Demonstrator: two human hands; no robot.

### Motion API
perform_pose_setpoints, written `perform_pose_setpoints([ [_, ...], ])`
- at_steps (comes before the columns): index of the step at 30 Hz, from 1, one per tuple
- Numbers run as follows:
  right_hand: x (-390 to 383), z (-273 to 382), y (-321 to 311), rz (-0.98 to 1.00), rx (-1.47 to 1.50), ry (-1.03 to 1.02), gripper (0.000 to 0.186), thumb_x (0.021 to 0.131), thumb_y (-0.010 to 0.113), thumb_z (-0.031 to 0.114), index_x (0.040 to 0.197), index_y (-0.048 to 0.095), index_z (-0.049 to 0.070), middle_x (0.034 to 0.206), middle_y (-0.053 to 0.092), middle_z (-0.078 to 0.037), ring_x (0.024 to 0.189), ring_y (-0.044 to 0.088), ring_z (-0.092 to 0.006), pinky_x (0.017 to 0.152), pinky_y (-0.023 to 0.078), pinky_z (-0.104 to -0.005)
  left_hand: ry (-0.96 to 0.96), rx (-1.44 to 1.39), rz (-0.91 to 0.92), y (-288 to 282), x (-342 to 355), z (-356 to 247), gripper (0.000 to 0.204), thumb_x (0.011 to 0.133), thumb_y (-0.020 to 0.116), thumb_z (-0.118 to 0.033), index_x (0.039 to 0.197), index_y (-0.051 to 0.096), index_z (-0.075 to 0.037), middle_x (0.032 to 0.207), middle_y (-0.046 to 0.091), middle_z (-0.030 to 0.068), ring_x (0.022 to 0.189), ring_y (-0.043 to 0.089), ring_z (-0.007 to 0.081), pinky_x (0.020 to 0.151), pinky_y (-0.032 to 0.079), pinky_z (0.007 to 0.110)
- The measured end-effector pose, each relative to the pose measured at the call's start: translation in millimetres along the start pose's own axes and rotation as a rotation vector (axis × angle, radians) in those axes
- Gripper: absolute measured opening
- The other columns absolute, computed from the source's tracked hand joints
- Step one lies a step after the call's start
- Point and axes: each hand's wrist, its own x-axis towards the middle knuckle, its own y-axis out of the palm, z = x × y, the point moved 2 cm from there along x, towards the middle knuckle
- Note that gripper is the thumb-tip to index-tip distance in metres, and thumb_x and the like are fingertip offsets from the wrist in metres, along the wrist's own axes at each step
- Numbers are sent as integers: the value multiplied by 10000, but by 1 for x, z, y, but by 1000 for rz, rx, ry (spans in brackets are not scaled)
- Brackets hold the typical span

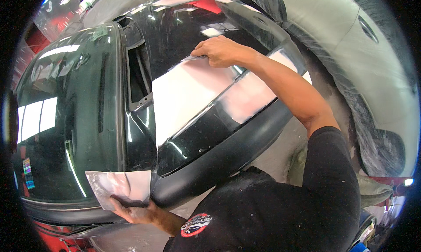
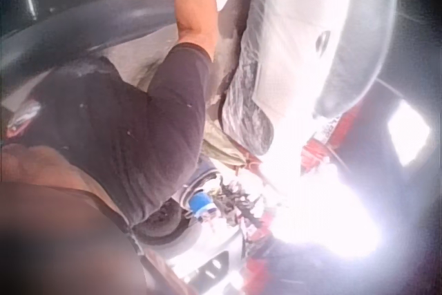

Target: The person mixes a white paste with a red hardener on a metal mixing card, then uses a spreader to apply the filler to a damaged area on a car's rear quarter panel. The person repeatedly smooths the filler over the panel surface.

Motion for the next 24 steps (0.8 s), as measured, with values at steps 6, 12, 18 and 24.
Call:
perform_pose_setpoints([
  [6,-15,8,11,-18,14,4,580,695,551,-60,1262,635,33,1279,625,-163,1175,584,-341,969,487,-420,246,284,169,-17,-2,1,395,958,577,-167,1281,563,61,1387,476,235,1237,521,360,1021,497,500],
  [12,-66,15,-21,32,154,1,673,614,536,-125,1259,642,34,1289,620,-191,1212,572,-352,1015,471,-413,82,98,149,-6,-5,-6,475,939,593,-200,1331,508,55,1390,478,229,1250,518,334,1029,493,475],
  [18,-9,-20,-18,-4,21,21,600,679,490,-58,1247,652,43,1251,645,-184,1163,593,-369,999,471,-426,-35,18,50,8,-7,-10,455,942,590,-202,1295,532,80,1390,480,230,1259,511,337,1040,485,479],
  [24,10,-36,-5,189,118,64,598,674,489,-101,1234,656,29,1282,629,-179,1188,572,-372,1017,457,-417,313,359,145,-12,-4,-4,405,952,570,-192,1247,578,86,1335,515,235,1212,542,365,1035,488,492],
])
